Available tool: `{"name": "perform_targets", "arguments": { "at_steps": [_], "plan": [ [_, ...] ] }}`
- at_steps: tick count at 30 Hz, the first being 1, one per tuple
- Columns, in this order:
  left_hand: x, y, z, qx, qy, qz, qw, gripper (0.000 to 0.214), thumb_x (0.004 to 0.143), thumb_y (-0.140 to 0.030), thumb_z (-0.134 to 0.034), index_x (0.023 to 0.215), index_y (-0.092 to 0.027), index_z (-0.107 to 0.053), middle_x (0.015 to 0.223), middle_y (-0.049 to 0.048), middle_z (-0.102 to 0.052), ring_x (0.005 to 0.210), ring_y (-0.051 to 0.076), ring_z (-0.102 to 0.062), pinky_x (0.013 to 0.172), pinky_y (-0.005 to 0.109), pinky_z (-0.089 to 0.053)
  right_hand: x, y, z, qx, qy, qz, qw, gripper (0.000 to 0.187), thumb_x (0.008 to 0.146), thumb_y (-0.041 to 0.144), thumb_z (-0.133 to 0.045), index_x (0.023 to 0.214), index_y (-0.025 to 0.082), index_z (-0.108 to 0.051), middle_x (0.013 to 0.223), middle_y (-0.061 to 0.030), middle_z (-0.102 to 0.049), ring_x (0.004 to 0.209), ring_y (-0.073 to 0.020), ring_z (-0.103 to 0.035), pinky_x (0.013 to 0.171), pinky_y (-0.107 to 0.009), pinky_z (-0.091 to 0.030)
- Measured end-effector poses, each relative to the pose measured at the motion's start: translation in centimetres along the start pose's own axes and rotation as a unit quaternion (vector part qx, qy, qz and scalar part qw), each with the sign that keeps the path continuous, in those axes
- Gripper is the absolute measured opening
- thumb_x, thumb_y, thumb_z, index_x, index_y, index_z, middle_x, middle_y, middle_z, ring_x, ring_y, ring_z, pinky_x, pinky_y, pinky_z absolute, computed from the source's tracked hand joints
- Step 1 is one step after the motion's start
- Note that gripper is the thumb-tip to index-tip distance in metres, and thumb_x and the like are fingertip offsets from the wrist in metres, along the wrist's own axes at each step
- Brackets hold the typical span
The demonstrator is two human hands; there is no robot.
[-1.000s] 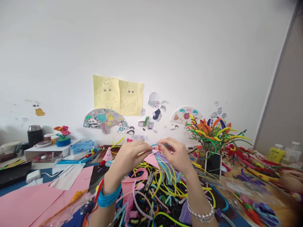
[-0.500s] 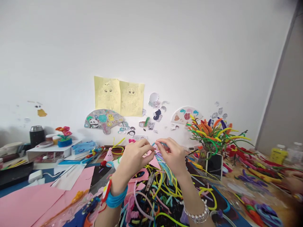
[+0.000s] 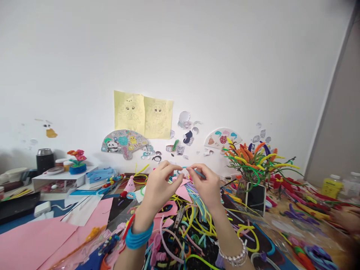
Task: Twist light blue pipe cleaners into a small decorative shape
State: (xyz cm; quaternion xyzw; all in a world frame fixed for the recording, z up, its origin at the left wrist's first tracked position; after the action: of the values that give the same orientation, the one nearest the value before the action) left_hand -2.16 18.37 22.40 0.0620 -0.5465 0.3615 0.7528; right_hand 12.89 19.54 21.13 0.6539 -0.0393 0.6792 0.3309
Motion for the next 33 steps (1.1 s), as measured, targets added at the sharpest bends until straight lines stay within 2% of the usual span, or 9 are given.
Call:
{"name": "perform_targets", "arguments": {
  "at_steps": [3,6,11,15,18,28,33],
  "plan": [
    [0.2,0.1,1.3,-0.028,0.01,-0.016,0.999,0.016,0.08,-0.017,-0.059,0.094,-0.021,-0.066,0.076,0.0,-0.054,0.061,0.013,-0.048,0.06,0.025,-0.038,0.3,-0.3,0.4,0.031,0.033,-0.032,0.998,0.01,0.084,0.03,-0.061,0.081,0.021,-0.062,0.072,-0.0003,-0.064,0.062,-0.0132,-0.059,0.056,-0.022,-0.048],
    [0.1,0.0,1.9,-0.048,0.03,-0.044,0.997,0.018,0.082,-0.011,-0.054,0.092,-0.022,-0.066,0.085,0.002,-0.057,0.067,0.013,-0.052,0.064,0.025,-0.041,0.4,-0.2,0.7,0.042,0.063,-0.028,0.997,0.009,0.084,0.028,-0.06,0.081,0.021,-0.063,0.076,-0.0009,-0.065,0.067,-0.0135,-0.06,0.061,-0.022,-0.048],
    [-0.3,0.2,1.0,-0.007,0.111,-0.096,0.989,0.014,0.083,-0.021,-0.06,0.093,-0.024,-0.068,0.096,0.0043,-0.06,0.077,0.016,-0.058,0.068,0.026,-0.044,0.5,-0.1,0.7,0.037,0.112,-0.039,0.992,0.011,0.086,0.029,-0.057,0.081,0.02,-0.062,0.074,-0.0006,-0.064,0.064,-0.0124,-0.057,0.058,-0.021,-0.045],
    [-0.2,0.7,0.2,0.039,0.107,-0.093,0.989,0.012,0.087,-0.024,-0.056,0.087,-0.022,-0.068,0.089,0.0031,-0.063,0.072,0.015,-0.058,0.065,0.026,-0.044,0.4,0.0,0.8,0.021,0.109,-0.051,0.992,0.014,0.085,0.031,-0.058,0.08,0.019,-0.062,0.07,0.0007,-0.06,0.06,-0.0109,-0.054,0.054,-0.02,-0.041],
    [-0.1,0.9,-0.2,0.056,0.083,-0.09,0.991,0.011,0.086,-0.022,-0.056,0.084,-0.02,-0.067,0.087,0.003,-0.064,0.072,0.015,-0.059,0.064,0.026,-0.044,0.3,0.1,0.7,0.0,0.107,-0.047,0.993,0.014,0.085,0.032,-0.057,0.081,0.019,-0.063,0.067,0.0016,-0.058,0.06,-0.011,-0.052,0.054,-0.021,-0.04],
    [-0.2,1.5,-0.6,0.032,-0.1,-0.085,0.991,0.006,0.083,-0.02,-0.06,0.08,-0.018,-0.065,0.081,0.0035,-0.066,0.067,0.014,-0.058,0.062,0.025,-0.044,0.1,0.1,0.1,0.003,0.115,-0.062,0.991,0.012,0.084,0.029,-0.058,0.087,0.021,-0.066,0.067,0.002,-0.067,0.056,-0.0115,-0.058,0.053,-0.021,-0.042],
    [-0.2,1.3,-0.8,0.03,-0.124,-0.078,0.989,0.005,0.082,-0.02,-0.061,0.079,-0.019,-0.064,0.08,0.0027,-0.066,0.064,0.012,-0.056,0.061,0.024,-0.043,0.0,0.1,-0.2,0.006,0.113,-0.064,0.992,0.009,0.082,0.026,-0.06,0.087,0.021,-0.066,0.07,0.0019,-0.068,0.056,-0.0109,-0.058,0.053,-0.02,-0.042]
  ]
}}
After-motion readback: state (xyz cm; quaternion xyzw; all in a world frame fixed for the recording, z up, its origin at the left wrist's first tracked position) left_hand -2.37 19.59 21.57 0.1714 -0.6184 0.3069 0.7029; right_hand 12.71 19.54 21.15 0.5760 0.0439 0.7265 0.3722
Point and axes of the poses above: each hand's wrist, its own x-axis towards the middle knuckle, its own z-axis out of the back of the hand, y = z × x, the point moved 4 cm from there along x, towards the middle knuckle
